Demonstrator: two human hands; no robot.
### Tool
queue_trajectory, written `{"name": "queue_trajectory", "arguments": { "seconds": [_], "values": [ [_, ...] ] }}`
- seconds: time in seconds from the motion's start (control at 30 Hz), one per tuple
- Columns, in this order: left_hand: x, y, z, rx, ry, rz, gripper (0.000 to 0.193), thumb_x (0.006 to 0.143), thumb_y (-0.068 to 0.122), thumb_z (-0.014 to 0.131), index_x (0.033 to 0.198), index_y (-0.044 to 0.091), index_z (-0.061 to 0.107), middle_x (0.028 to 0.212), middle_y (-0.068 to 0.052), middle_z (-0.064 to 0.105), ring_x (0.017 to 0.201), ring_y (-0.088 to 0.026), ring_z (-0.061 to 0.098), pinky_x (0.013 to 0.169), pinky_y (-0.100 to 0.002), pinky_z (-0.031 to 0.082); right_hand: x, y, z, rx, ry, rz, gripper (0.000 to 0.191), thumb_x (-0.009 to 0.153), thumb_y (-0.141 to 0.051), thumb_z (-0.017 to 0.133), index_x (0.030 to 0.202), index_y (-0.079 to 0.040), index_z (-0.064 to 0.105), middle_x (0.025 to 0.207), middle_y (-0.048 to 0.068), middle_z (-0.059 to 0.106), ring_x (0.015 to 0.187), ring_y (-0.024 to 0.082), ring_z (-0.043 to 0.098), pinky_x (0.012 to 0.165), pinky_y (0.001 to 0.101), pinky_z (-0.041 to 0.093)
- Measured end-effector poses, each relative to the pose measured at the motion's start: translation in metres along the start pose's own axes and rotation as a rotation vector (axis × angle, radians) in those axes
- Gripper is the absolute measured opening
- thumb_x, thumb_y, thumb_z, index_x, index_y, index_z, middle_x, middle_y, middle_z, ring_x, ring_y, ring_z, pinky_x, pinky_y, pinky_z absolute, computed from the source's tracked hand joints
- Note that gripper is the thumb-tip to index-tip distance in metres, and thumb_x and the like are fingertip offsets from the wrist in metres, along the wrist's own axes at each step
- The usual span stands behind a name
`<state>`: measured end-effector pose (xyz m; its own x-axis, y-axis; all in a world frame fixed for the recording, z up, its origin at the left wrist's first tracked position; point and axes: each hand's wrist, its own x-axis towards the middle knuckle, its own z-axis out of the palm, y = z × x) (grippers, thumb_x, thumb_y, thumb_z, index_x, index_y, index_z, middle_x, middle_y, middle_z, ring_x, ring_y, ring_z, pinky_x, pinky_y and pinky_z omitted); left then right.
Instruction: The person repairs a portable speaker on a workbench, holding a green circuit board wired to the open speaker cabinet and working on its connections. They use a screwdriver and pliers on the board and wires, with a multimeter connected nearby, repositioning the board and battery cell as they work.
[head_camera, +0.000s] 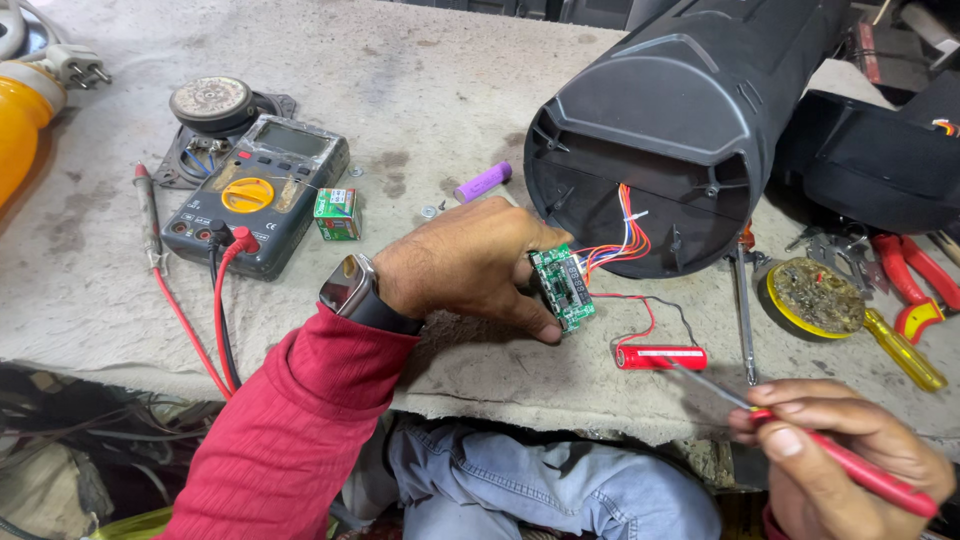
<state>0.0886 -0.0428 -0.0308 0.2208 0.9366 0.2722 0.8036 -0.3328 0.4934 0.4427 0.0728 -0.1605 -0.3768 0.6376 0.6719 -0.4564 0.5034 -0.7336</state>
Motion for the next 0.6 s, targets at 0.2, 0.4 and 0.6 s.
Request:
{"name": "queue_trajectory", "arguments": {
  "seconds": [0.2,0.4,0.6],
  "values": [
    [-0.001,-0.008,0.001,0.025,0.044,0.09,0.041,0.063,0.038,0.093,0.087,0.012,0.072,0.079,-0.008,0.075,0.078,-0.032,0.071,0.066,-0.043,0.053,0.017,0.025,-0.081,-0.075,0.115,0.037,0.009,0.109,-0.003,0.064,0.108,0.004,0.058,0.114,0.022,0.063,0.092,0.027,0.069,0.09,0.0376,0.06],
    [-0.001,-0.003,0.001,0.076,0.044,0.036,0.041,0.062,0.04,0.093,0.086,0.013,0.074,0.078,-0.008,0.075,0.078,-0.033,0.071,0.066,-0.045,0.052,0.066,0.017,-0.065,-0.335,0.126,0.061,0.009,0.111,-0.002,0.066,0.111,0.005,0.061,0.112,0.019,0.066,0.097,0.024,0.07,0.095,0.0358,0.058],
    [0.0,-0.003,-0.003,-0.002,0.033,0.017,0.04,0.062,0.042,0.091,0.089,0.016,0.075,0.076,-0.006,0.075,0.076,-0.029,0.073,0.064,-0.043,0.052,0.089,-0.013,0.007,-0.785,-0.015,-0.082,0.011,0.1,0.004,0.075,0.111,0.005,0.07,0.115,0.017,0.072,0.107,0.023,0.07,0.104,0.0314,0.055]
  ]
}}
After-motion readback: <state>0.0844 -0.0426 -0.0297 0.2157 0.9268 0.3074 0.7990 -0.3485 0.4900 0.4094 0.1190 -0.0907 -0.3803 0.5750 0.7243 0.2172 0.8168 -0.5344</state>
